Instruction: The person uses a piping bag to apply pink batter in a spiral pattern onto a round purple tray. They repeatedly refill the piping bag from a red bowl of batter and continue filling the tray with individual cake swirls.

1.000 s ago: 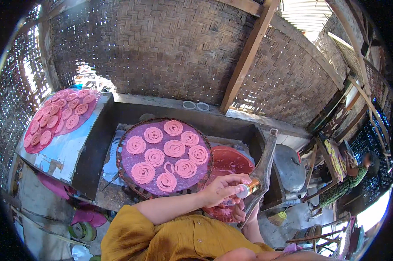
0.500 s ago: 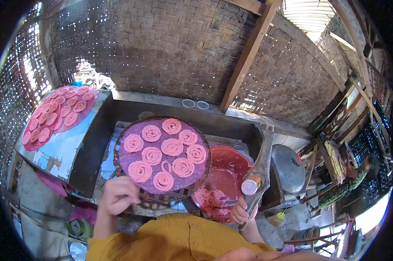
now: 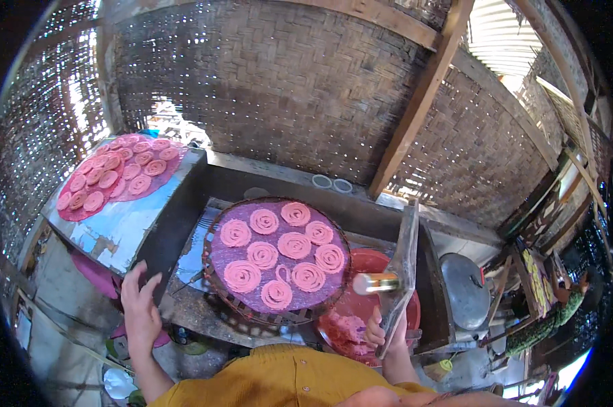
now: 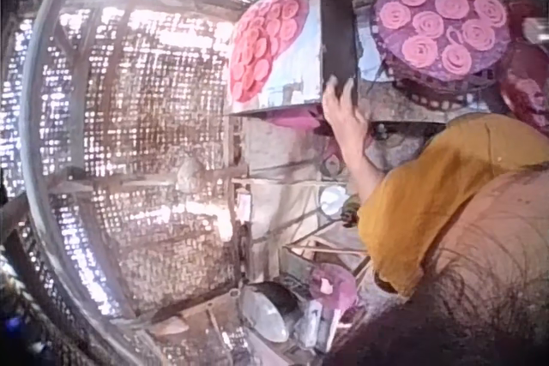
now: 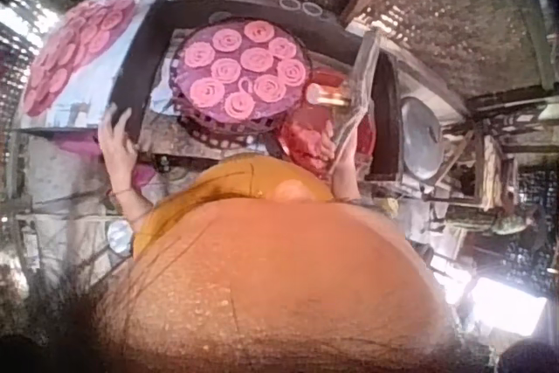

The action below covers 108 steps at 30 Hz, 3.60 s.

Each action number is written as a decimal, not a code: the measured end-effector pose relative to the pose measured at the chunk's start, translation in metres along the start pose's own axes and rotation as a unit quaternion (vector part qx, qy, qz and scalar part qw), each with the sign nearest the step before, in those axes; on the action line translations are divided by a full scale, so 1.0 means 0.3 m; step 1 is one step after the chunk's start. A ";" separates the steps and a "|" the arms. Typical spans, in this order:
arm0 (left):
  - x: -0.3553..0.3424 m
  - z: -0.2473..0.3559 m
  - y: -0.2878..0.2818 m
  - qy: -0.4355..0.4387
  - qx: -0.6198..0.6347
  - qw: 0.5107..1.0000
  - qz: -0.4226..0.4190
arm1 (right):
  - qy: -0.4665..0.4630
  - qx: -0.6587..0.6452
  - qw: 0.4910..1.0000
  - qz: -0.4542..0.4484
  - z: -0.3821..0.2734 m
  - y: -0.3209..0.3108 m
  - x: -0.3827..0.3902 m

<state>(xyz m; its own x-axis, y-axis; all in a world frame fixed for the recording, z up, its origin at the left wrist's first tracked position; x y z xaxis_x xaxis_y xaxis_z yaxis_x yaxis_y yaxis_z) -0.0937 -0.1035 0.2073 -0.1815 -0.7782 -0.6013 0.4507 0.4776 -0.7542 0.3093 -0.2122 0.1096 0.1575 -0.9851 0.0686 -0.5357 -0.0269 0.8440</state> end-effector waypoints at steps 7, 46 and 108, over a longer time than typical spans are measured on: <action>-0.160 0.511 0.123 0.226 0.111 0.959 -0.127 | -0.043 0.503 0.853 0.130 0.008 0.136 -0.191; -0.331 0.513 0.006 0.324 0.209 0.907 -0.171 | -0.427 0.551 0.705 0.132 -0.602 0.647 0.071; -0.188 0.290 0.208 0.006 0.848 0.526 -0.066 | -0.406 0.727 0.533 -0.149 0.004 0.781 -0.178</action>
<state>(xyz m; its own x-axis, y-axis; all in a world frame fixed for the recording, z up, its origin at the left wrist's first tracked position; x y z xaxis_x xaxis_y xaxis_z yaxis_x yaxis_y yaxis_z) 0.0209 -0.0653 0.2170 -0.3107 -0.7506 -0.5831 0.5624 -0.6397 0.5239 0.1745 -0.1660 0.3030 0.3206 -0.6334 -0.7043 -0.7569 0.2757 -0.5925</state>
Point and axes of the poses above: each hand's wrist, its own x-axis away from the middle knuckle, its own y-axis out of the palm, z = x × y, the point moved 9 cm from there along -x, towards the middle knuckle, and after that the axes turned 2 degrees about z, right-handed, at the moved point
